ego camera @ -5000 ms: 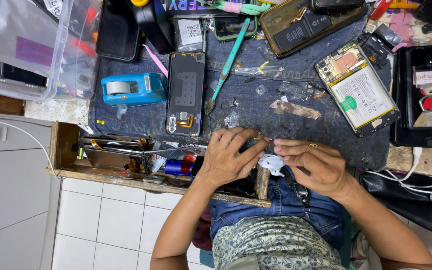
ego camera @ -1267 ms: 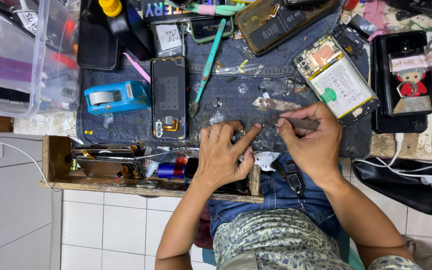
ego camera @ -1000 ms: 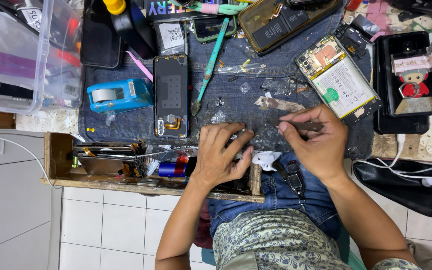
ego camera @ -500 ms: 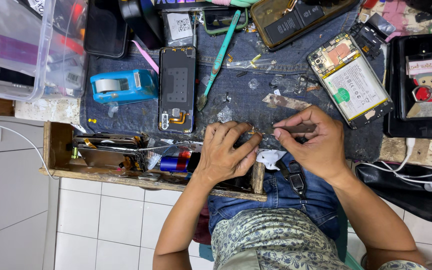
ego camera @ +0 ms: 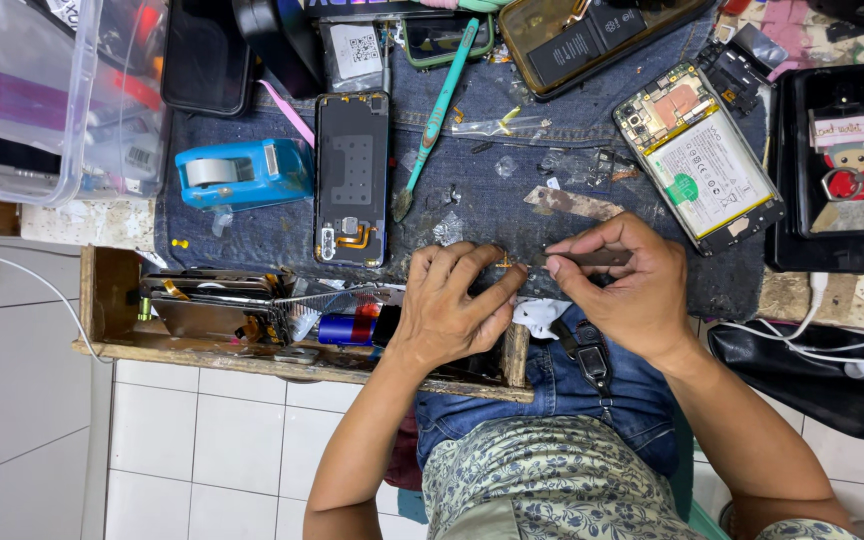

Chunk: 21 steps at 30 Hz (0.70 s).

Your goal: The person disassembles a mobile phone using tweezers and a blade, removes a battery, applies liquid from a bottle, and cleans small components with a toothbrush.

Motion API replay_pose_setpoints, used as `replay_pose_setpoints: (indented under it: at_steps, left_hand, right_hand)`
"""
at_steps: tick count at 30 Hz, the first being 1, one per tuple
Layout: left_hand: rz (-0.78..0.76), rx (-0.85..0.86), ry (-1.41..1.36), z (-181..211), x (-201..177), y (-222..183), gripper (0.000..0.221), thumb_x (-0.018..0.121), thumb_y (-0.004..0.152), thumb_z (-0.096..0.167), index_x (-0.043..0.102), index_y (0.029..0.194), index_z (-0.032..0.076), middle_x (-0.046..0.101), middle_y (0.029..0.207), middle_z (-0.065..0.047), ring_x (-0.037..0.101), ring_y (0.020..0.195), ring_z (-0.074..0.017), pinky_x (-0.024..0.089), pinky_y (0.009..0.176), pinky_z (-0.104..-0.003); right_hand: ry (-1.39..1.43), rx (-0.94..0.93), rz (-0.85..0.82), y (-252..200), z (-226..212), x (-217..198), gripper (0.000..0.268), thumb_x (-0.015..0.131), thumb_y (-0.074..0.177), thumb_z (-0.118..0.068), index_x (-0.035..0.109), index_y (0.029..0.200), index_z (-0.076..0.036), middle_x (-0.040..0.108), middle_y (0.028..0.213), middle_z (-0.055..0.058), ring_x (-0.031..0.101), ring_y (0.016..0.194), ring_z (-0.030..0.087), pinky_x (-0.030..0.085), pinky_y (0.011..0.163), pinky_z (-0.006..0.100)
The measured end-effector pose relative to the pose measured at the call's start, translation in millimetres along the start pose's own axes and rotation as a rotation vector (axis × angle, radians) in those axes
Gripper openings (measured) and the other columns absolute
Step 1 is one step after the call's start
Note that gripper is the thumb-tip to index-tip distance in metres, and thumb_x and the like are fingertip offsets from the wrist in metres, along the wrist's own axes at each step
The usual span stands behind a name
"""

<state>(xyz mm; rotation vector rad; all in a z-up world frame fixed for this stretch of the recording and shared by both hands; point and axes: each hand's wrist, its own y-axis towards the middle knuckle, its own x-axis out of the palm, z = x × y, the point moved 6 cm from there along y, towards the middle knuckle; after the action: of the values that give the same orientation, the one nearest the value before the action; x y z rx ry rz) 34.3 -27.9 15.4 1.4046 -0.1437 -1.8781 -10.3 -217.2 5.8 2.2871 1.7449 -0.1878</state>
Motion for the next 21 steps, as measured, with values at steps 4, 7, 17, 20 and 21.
replay_pose_setpoints:
  at_steps: [4, 7, 17, 20, 21]
  left_hand:
    - [0.009, -0.001, 0.0, -0.7, 0.4, -1.6, 0.032, 0.076, 0.088, 0.025, 0.075, 0.119, 0.02, 0.063, 0.124, -0.003, 0.057, 0.115, -0.0232, 0.041, 0.094, -0.042]
    - [0.027, 0.006, 0.003, -0.2, 0.4, -2.4, 0.031, 0.076, 0.088, 0.025, 0.075, 0.118, 0.02, 0.063, 0.124, -0.003, 0.058, 0.114, -0.0228, 0.042, 0.095, -0.042]
    - [0.081, 0.03, 0.012, 0.8, -1.2, -0.3, 0.031, 0.077, 0.086, 0.021, 0.075, 0.116, 0.018, 0.064, 0.121, -0.005, 0.06, 0.112, -0.024, 0.042, 0.094, -0.043]
    - [0.107, 0.024, 0.008, 1.2, -1.1, 0.5, 0.031, 0.078, 0.085, 0.02, 0.075, 0.116, 0.018, 0.064, 0.12, -0.006, 0.06, 0.111, -0.0244, 0.042, 0.094, -0.043]
    - [0.114, 0.019, 0.011, 1.7, -0.6, 0.1, 0.031, 0.078, 0.085, 0.02, 0.075, 0.116, 0.018, 0.064, 0.12, -0.006, 0.06, 0.11, -0.0244, 0.042, 0.094, -0.043]
  right_hand:
    - [0.032, 0.007, 0.0, 0.5, -1.0, -0.4, 0.022, 0.076, 0.09, 0.005, 0.057, 0.099, 0.001, 0.076, 0.101, 0.014, 0.076, 0.096, 0.017, 0.064, 0.083, 0.028]
    - [-0.038, -0.044, 0.031, -7.9, -10.8, -7.3, 0.019, 0.077, 0.09, 0.006, 0.06, 0.096, -0.001, 0.076, 0.103, 0.013, 0.076, 0.1, 0.019, 0.064, 0.087, 0.031]
    - [-0.902, -0.591, -0.163, -22.3, -40.7, -37.2, 0.022, 0.073, 0.079, -0.003, 0.077, 0.099, -0.009, 0.07, 0.131, 0.0, 0.055, 0.134, 0.027, 0.04, 0.112, 0.05]
    - [-0.893, -0.581, -0.19, -27.8, -39.9, -38.5, 0.03, 0.068, 0.075, -0.001, 0.078, 0.103, -0.008, 0.064, 0.139, 0.001, 0.052, 0.139, 0.03, 0.035, 0.117, 0.05]
    - [-0.889, -0.575, -0.17, -28.1, -40.6, -39.4, 0.028, 0.068, 0.077, -0.001, 0.077, 0.102, -0.008, 0.064, 0.139, 0.002, 0.052, 0.139, 0.03, 0.035, 0.117, 0.051]
